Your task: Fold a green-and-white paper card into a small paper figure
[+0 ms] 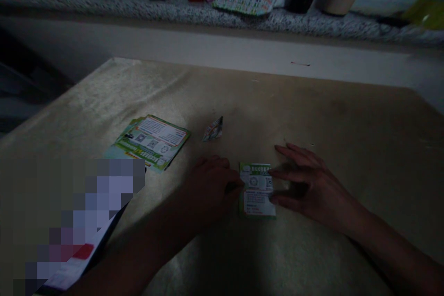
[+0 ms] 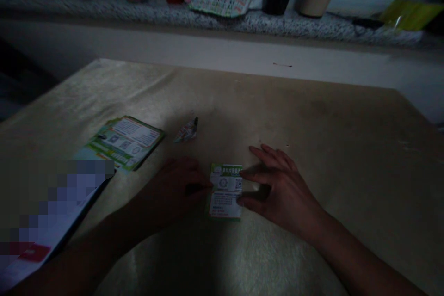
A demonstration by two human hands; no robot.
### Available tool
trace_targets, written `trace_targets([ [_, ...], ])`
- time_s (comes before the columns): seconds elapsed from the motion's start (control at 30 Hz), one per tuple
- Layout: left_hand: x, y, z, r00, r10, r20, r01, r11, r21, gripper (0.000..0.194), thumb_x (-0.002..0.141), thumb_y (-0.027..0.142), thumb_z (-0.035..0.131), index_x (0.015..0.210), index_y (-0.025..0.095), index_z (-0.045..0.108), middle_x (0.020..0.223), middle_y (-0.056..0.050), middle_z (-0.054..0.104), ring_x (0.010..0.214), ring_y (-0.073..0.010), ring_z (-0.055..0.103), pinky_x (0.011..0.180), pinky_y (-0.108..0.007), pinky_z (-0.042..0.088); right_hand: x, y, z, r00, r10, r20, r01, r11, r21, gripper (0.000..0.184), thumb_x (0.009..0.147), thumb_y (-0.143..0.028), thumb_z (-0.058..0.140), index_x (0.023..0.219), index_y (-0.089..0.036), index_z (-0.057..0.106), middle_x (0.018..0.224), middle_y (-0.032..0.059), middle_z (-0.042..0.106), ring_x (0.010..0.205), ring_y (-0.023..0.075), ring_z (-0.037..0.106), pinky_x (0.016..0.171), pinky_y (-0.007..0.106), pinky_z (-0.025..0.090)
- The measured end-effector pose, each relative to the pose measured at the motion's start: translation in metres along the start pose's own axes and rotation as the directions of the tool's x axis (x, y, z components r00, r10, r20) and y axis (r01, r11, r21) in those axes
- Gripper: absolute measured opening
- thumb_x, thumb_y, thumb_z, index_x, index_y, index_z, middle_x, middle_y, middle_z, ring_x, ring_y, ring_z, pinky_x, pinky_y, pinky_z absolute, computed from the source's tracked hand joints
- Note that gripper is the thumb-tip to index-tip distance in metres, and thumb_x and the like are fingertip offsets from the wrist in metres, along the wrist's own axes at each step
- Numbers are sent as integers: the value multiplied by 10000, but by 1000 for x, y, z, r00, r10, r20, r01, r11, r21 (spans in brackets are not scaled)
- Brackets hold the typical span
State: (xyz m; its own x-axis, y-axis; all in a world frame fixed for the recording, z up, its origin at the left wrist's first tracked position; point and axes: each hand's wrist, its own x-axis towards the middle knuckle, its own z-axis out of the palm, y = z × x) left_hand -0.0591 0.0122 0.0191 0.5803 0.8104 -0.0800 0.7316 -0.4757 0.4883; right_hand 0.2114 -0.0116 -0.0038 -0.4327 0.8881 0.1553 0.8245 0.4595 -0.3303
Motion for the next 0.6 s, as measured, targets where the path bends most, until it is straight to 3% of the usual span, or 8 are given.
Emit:
trace_targets([
  [0.23, -1, -1, 0, 1000, -8, -3, 8, 1000, -2, 116, 919, 252, 658, 897, 229, 769, 847, -26, 646, 917, -241, 613, 882, -449, 413, -4, -11, -7, 999, 6, 42, -5, 1000, -27, 662, 592, -459, 920, 1211, -307, 742, 1590, 101, 434, 1458, 410, 388, 1159, 652, 340],
  [0.5, -3, 7, -5, 998, 59, 3, -59, 995, 81, 121, 909, 301, 666, 883, 212, 742, 923, -49, 646, 966, -260, 591, 907, -475, 424, -18, -12, -6, 995, 17, 95, -17, 1000, 7, 916, 543, -527, 931, 1377, -311, 620, 1646, 108, 335, 1480, 435, 339, 1137, 678, 373],
  [0.6, -8, 13, -6, 993, 112, -31, -109, 991, 82, 317, 778, 435, 803, 980, 205, 720, 1073, -74, 643, 1057, -296, 566, 963, -511, 420, -23, -11, -5, 990, 49, 135, -53, 998, 25, 985, 576, -572, 906, 1454, -325, 535, 1674, 104, 272, 1506, 430, 292, 1133, 664, 398],
])
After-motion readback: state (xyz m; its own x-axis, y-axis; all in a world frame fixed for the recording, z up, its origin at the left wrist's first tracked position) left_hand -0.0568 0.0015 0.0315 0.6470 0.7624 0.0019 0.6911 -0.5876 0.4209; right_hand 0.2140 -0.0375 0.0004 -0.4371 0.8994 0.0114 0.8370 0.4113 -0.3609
